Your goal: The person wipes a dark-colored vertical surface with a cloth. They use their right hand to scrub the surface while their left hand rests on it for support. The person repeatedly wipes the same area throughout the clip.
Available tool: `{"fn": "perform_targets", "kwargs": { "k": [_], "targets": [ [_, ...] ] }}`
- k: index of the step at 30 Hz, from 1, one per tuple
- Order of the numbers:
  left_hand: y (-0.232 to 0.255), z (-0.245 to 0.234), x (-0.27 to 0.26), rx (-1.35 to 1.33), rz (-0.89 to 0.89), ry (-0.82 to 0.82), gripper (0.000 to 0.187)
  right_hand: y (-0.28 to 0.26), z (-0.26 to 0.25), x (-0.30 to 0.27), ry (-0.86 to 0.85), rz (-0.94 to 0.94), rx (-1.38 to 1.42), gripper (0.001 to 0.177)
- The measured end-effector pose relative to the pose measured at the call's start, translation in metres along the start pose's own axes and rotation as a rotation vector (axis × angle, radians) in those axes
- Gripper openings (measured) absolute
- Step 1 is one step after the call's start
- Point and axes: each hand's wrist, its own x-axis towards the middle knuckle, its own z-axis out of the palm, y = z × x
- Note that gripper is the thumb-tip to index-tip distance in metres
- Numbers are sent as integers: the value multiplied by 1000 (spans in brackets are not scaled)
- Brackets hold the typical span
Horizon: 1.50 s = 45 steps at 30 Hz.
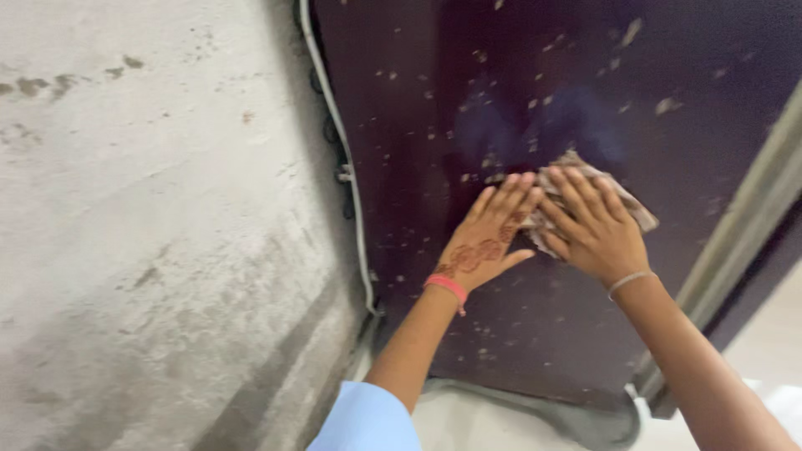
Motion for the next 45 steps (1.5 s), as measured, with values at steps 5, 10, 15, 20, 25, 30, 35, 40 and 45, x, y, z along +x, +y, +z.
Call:
{"fn": "perform_targets", "kwargs": {
  "k": [5, 10, 15, 20, 25, 30, 35, 40, 45],
  "targets": [
    [1, 12, -20, 140, -137, -142, 109, 54, 35, -69, 75, 233, 560, 71],
    [-3, 34, -25, 183, -137, -130, 113, 5, 63, -73, 208, 658, 578, 69],
    [-6, 41, -21, 99, -134, -137, 111, -62, 43, 15, 111, 417, 500, 73],
    [1, 35, -20, 161, -196, -209, 113, -56, 36, 9, 177, 152, 412, 67],
    [9, 28, -17, 151, -232, -170, 114, 41, 45, -38, -9, 298, 379, 65],
    [16, 21, -18, 139, -265, -172, 115, 68, 31, 21, 175, 504, 541, 66],
    [15, 10, -19, 167, -237, -201, 114, 7, 21, 30, 104, 203, 615, 67],
    [2, 2, -26, 248, -178, -192, 115, 10, 35, -41, 11, 122, 562, 67],
    [-2, 11, -27, 223, -166, -178, 115, 50, 27, -11, 349, 407, 349, 60]
  ]
}}
